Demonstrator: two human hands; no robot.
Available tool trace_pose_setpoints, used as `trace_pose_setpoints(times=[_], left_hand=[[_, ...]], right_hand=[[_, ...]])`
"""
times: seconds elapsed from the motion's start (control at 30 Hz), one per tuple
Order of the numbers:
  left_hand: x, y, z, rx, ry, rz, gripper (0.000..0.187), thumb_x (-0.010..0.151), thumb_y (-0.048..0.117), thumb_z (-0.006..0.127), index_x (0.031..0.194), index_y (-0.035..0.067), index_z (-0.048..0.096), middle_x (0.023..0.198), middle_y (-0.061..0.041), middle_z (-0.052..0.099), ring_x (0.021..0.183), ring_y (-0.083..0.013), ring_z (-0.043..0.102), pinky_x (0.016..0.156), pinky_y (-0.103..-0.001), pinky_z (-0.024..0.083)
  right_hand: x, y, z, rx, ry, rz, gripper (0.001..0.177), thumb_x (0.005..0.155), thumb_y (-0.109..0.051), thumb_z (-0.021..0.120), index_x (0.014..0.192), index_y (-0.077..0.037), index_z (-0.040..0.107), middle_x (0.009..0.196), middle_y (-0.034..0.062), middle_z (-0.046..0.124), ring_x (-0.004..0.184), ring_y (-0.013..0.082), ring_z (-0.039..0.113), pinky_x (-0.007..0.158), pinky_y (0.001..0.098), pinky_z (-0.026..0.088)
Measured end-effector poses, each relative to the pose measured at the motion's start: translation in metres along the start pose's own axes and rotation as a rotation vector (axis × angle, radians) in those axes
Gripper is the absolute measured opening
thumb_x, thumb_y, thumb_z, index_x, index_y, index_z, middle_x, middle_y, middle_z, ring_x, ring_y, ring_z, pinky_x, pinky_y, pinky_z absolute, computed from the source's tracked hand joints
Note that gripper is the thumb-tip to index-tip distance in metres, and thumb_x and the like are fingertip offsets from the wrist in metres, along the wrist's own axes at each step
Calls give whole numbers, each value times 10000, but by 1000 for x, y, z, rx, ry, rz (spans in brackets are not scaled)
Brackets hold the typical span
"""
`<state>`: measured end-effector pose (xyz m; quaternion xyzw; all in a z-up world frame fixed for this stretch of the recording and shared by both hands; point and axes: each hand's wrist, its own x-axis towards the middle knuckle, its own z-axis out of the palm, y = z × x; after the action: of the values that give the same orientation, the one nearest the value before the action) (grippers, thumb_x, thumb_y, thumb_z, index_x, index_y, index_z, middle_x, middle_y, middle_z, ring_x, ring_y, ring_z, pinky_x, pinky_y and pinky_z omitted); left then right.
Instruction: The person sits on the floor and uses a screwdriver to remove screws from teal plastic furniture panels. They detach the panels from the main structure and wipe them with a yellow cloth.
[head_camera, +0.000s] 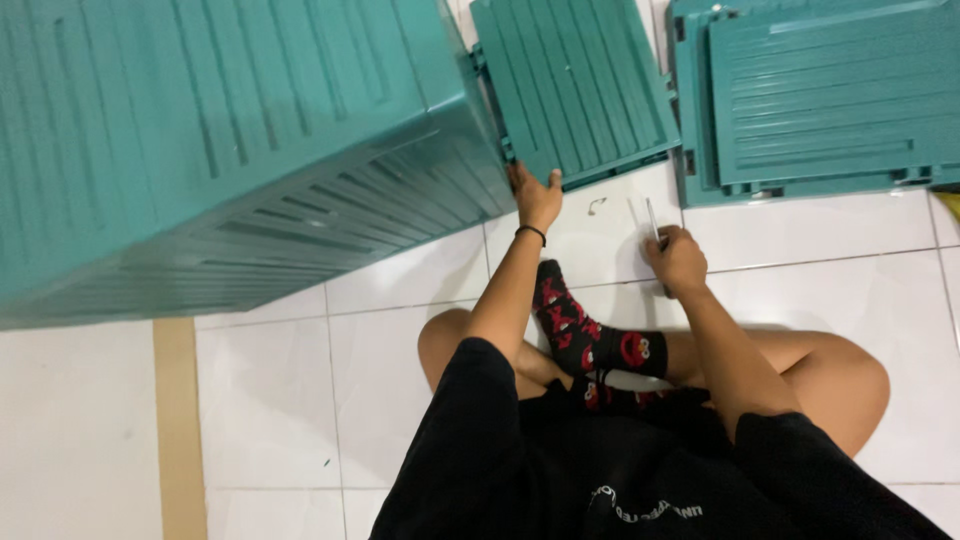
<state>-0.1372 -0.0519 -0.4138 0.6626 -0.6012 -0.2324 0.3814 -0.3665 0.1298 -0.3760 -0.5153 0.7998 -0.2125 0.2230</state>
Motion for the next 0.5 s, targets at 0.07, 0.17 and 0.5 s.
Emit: trace_pose_setpoints(times=[0.07,0.17,0.5], left_hand=[[15,-5,12,73,-18,-77,998,885,378,766,1510,-177,220,1577,-403,235,1504,-487,206,1234,-467,167],[33,2,19,162,-65,-191,1092,841,434,799,1494,-168,166,1581,-376,229,1496,-459,216,1235,-455,155],[37,16,6,-156,57,-482,1000,653,316,949,1406,-78,422,1340,-257,591,1220,-380,592,1034,-410,472]], right_hand=[[-2,0,-3,-33,-22,38,377,888,-375,719,1112,-72,714,1079,169,726,957,380,696,815,488,543],[-1,-1,-7,-80,-57,39,392,868,-421,771,1055,-80,729,1070,153,727,955,362,703,817,468,554],[18,0,2,17,-52,124,468,833,-446,791,1060,-43,715,1030,134,735,940,316,716,813,436,567]])
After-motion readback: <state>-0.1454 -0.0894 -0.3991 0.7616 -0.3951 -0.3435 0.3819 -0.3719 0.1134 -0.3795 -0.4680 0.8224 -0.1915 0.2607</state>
